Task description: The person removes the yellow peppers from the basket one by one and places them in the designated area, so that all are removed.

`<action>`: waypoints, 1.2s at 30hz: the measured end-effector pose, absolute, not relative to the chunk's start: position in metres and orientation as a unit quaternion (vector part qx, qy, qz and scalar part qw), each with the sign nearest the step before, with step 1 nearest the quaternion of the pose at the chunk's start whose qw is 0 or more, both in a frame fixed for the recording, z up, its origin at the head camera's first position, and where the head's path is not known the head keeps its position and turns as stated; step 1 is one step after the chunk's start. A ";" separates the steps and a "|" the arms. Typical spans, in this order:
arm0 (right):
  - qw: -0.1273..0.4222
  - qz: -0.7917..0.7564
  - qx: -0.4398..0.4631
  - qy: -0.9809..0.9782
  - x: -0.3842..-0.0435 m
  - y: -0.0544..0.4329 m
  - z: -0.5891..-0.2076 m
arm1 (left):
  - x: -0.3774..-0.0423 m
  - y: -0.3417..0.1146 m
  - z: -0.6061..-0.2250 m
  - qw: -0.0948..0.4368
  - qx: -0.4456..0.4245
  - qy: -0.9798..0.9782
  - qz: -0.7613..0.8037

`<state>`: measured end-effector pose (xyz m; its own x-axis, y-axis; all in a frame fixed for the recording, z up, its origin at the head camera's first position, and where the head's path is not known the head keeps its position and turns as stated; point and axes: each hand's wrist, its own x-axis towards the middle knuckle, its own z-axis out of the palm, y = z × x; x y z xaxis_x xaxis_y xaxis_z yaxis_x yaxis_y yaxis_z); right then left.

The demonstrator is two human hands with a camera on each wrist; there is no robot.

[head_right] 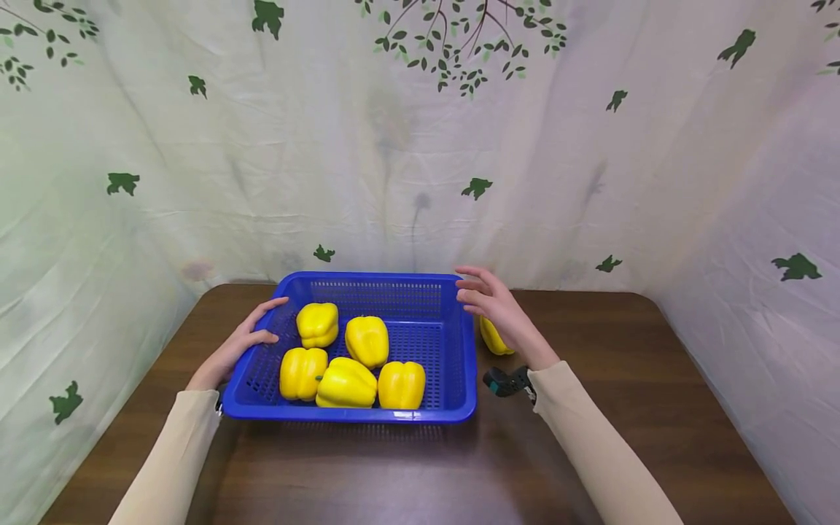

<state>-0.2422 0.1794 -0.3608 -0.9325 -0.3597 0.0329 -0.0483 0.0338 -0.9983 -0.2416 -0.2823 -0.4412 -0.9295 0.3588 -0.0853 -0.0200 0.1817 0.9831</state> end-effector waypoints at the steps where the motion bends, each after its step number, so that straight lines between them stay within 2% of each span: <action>1: 0.118 -0.676 -0.145 0.712 -0.243 0.177 -0.361 | -0.242 -0.282 -0.442 0.152 0.112 0.753 0.630; 36: 0.225 -0.613 -0.139 0.745 -0.261 0.093 -0.392 | -0.238 -0.280 -0.444 0.146 0.123 0.751 0.632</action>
